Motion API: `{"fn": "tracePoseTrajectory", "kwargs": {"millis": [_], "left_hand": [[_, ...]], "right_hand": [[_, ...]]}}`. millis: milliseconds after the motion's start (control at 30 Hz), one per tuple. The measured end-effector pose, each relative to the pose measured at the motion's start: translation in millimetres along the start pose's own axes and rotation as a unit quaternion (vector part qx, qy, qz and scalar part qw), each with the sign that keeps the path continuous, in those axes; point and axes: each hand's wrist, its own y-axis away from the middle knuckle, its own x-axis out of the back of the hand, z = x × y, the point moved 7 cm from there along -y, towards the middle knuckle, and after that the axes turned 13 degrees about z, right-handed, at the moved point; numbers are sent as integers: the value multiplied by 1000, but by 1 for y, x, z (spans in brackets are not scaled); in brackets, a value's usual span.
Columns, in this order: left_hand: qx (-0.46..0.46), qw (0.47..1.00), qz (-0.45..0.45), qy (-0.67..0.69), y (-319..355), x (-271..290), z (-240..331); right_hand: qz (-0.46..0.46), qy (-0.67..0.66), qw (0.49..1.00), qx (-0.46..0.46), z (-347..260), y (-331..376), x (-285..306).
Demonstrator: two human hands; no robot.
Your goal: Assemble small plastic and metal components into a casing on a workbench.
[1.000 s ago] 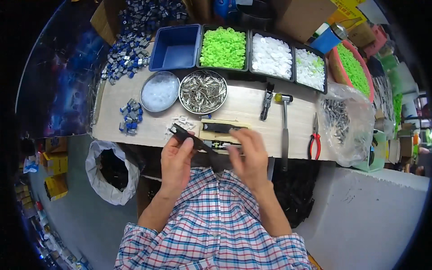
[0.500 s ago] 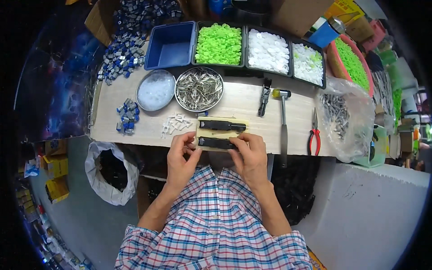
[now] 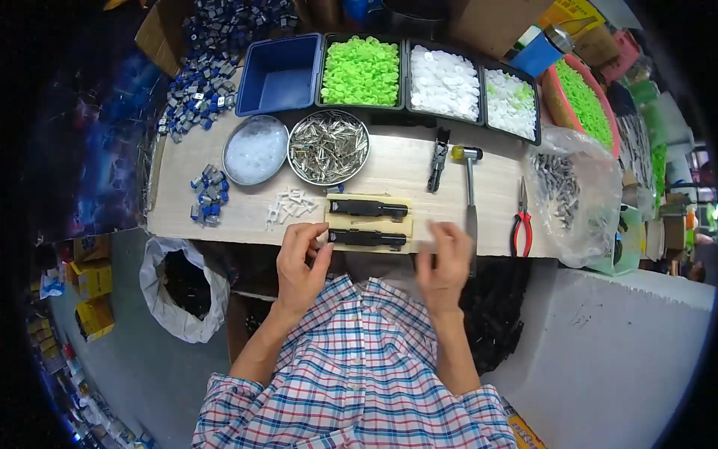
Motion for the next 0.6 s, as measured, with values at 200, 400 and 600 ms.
{"fn": "tracePoseTrajectory", "kwargs": {"millis": [200, 400, 600], "left_hand": [[-241, 965, -24, -100, -6, -20, 41], [-326, 932, -92, -132, -7, -43, 49], [-324, 933, -101, -119, -7, -43, 44]], "right_hand": [[36, 146, 988, -31, 56, 6, 27], [22, 122, 992, -39, 60, 8, 25], [11, 103, 993, -57, 61, -2, 27]]}}
